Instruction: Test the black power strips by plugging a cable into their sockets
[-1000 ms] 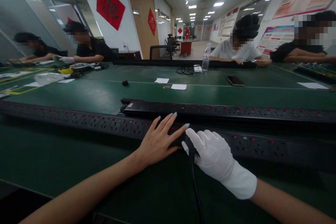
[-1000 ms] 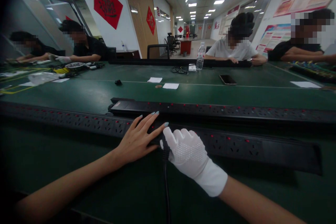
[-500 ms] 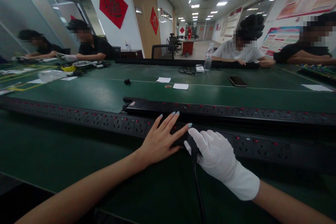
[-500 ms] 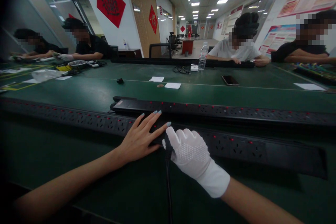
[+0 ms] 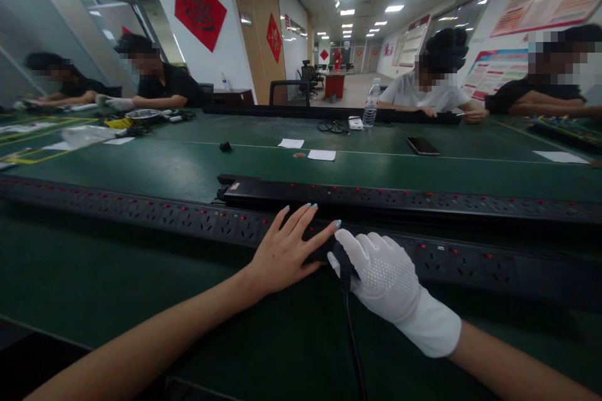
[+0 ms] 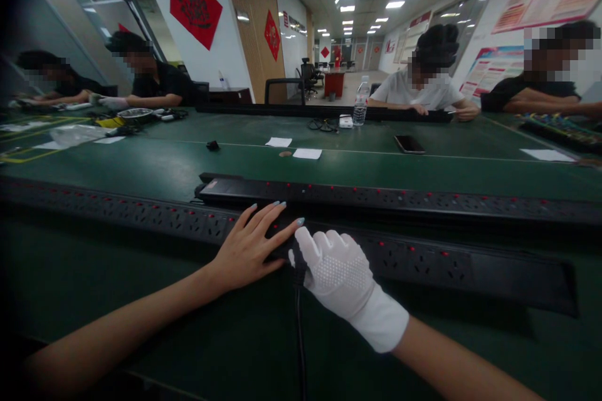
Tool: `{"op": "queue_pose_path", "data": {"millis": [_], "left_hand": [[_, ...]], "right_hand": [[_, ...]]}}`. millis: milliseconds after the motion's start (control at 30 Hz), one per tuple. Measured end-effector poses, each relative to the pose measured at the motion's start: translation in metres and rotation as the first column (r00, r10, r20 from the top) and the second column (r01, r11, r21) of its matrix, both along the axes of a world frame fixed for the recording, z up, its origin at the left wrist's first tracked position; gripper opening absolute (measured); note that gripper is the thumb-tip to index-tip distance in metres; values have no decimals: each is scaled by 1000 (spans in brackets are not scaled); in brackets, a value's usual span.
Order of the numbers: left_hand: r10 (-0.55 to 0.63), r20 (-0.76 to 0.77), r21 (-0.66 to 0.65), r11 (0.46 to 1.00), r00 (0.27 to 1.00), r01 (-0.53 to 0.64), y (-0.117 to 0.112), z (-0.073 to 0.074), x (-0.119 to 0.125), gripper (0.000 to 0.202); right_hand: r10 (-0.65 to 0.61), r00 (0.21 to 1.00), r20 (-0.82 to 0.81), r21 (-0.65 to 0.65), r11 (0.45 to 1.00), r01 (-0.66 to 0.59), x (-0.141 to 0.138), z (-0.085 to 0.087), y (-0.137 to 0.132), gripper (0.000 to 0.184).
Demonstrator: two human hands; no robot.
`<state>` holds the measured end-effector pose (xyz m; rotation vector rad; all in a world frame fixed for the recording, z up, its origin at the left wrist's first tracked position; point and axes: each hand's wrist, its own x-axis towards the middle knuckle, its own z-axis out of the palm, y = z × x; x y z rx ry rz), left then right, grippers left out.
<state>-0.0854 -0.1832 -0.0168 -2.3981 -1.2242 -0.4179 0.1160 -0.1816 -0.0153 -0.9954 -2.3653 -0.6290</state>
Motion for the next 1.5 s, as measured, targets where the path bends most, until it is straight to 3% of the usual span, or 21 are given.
{"op": "queue_pose_path", "data": {"millis": [1500], "left_hand": [[16,-19,-21,1000,1000,-17,0,1,0,67]], "right_hand": [[-6,1000,10,-37,999,6,0,1,-1,31]]}}
